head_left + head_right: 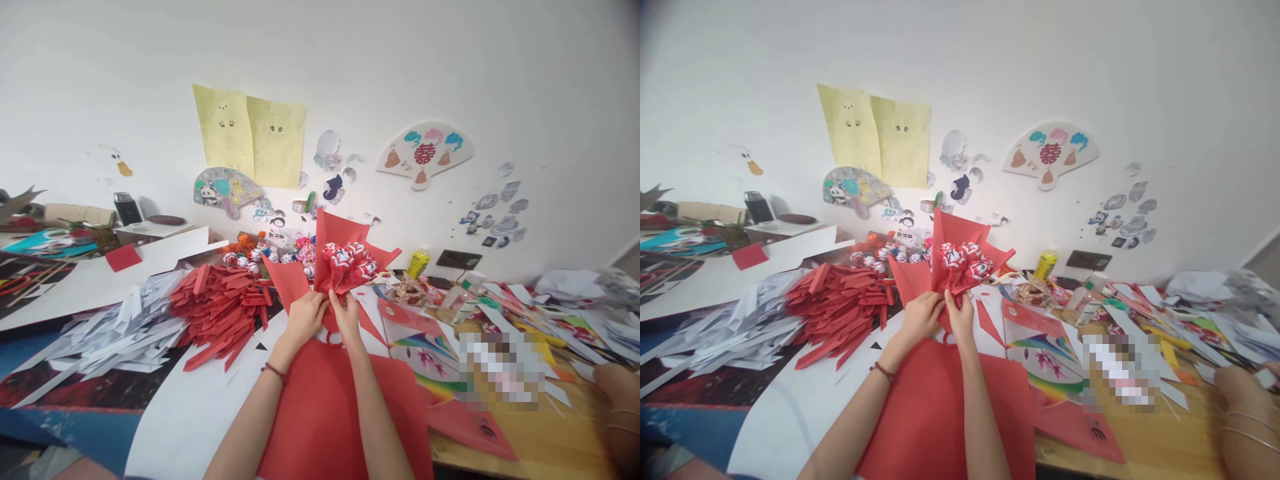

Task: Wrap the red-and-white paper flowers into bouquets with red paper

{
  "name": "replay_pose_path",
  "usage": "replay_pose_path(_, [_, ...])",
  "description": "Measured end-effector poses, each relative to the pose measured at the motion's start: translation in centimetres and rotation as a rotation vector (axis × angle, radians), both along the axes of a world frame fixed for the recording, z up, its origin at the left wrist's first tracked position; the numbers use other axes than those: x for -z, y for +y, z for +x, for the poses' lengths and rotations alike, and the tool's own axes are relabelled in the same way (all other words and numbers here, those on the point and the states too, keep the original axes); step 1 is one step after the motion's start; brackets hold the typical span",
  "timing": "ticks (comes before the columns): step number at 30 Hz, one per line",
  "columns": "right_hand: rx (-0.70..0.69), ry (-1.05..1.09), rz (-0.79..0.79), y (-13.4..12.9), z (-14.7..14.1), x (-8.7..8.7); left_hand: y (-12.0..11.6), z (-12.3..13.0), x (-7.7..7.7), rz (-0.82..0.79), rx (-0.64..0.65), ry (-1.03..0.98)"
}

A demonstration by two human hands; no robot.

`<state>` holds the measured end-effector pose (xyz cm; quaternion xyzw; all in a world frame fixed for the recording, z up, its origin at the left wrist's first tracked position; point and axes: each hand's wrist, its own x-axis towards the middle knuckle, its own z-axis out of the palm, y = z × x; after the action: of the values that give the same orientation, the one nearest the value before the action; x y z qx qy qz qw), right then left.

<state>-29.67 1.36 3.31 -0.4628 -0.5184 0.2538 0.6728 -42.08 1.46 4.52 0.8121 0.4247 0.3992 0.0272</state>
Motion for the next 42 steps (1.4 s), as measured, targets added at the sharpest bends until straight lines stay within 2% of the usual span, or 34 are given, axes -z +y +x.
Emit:
replay_pose_path(9, [-0.063,-0.032,0.02,0.1,0.3,0.2,0.4,-0.3,0.2,-0.043,0.071,-0.163])
replay_pose_path(16, [0.043,-0.019,0.03,0.0,0.7,0.2,0.3,-0.3,0.1,-0.01,0.094,-0.269])
replay_pose_path(20, [0.072,0.032,0.027,-0.1,0.9,0.1,0.2,-0.1,0.2,0.044,0.053,-0.271])
replay_pose_path(24, [0.043,0.041,0.035,-0.4,0.9,-0.2,0.2,0.0,0.5,0.112,0.0,-0.253])
replay_pose_path(34, [-0.291,0.225,0.029,-1.1,-0.4,-1.3,0.2,-0.1,0.7,0.225,-0.103,-0.074])
replay_pose_path(42, [-0.175,0.249,-0.028,-0.3,0.5,-0.2,-0.2,0.0,0.7,0.259,-0.088,0.104])
